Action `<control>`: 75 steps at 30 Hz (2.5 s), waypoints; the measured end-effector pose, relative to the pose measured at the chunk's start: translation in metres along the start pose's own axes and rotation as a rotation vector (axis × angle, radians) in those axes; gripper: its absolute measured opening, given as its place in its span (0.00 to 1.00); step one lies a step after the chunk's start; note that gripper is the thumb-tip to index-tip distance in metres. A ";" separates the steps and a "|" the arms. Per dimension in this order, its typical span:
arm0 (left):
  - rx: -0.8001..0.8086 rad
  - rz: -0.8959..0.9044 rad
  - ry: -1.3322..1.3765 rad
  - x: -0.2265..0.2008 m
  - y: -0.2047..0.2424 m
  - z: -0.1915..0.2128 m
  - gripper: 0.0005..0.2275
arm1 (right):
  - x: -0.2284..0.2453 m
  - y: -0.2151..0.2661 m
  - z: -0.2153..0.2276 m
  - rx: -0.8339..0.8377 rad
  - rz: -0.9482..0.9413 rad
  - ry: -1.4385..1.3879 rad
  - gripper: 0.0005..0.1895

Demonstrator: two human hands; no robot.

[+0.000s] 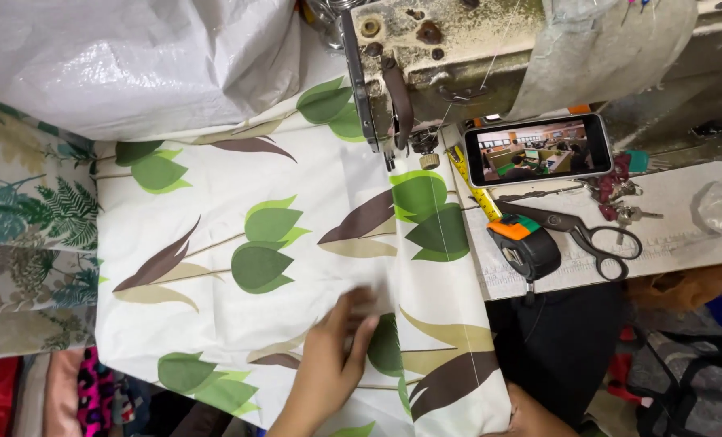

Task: Measuring and aligning the border of a fabric piece on a sewing machine table using a tape measure.

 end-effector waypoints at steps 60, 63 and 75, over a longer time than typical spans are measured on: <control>-0.189 -0.212 0.438 0.035 0.008 -0.119 0.08 | 0.223 0.009 0.017 -0.982 0.305 0.964 0.29; -0.205 -0.218 0.485 0.040 0.006 -0.121 0.06 | 0.226 0.028 0.019 -0.967 0.245 0.900 0.29; -0.271 -0.161 0.559 0.044 0.009 -0.133 0.11 | 0.250 -0.004 0.058 -0.199 0.473 0.783 0.27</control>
Point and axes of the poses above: each hand's wrist, its own y-axis away from the middle knuckle, its own z-axis out of the back of the hand, x = y × z, the point moved 3 cm from there along -y, towards the middle knuckle, and after that the axes turned 8 degrees about x, right-handed, at the moved point
